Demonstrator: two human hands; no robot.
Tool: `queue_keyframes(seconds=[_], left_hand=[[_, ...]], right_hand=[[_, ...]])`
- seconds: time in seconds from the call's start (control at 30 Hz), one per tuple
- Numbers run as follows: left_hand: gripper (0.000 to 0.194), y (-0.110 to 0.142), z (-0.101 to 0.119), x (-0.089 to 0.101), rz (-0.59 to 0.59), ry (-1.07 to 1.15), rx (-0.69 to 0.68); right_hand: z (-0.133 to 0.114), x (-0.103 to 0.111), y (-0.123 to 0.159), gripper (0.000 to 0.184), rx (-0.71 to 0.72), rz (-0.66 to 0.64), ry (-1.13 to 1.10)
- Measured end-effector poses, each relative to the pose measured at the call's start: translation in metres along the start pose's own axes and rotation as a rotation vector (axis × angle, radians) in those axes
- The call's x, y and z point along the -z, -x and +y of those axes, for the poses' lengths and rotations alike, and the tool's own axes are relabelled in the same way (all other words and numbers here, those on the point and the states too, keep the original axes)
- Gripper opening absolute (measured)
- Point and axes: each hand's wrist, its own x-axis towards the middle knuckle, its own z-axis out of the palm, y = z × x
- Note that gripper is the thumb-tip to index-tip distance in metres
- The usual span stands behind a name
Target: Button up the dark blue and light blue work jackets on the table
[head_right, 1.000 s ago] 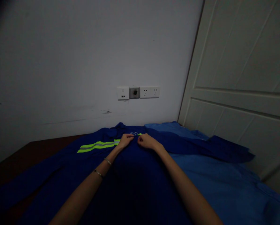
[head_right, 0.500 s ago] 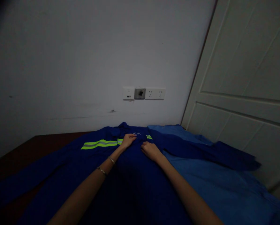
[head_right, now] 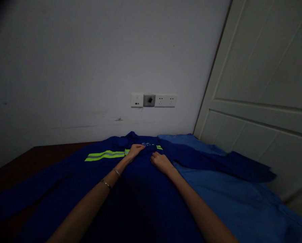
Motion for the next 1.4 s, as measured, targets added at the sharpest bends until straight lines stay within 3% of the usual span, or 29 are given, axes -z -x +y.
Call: queue_keyframes(seconds=[0.23,0.4,0.73,0.97,1.4], left_hand=[[0.024,0.000,0.016,0.013,-0.061,-0.249,-0.128],[0.023,0.002,0.025,0.009,-0.081,-0.274,-0.154],[0.024,0.006,0.020,-0.001,-0.083,-0.123,-0.097],[0.026,0.009,0.017,-0.002,-0.106,-0.035,-0.024],[0.031,0.006,0.016,0.003,-0.147,-0.041,-0.032]], right_hand=[[-0.003,0.004,0.001,0.030,-0.093,0.057,-0.023],[-0.006,0.004,0.001,0.032,-0.186,0.125,-0.092],[-0.017,0.012,0.000,0.032,-0.352,0.140,-0.163],[-0.019,0.011,-0.002,0.030,-0.390,0.143,-0.207],[-0.020,0.005,-0.004,0.031,-0.431,0.138,-0.216]])
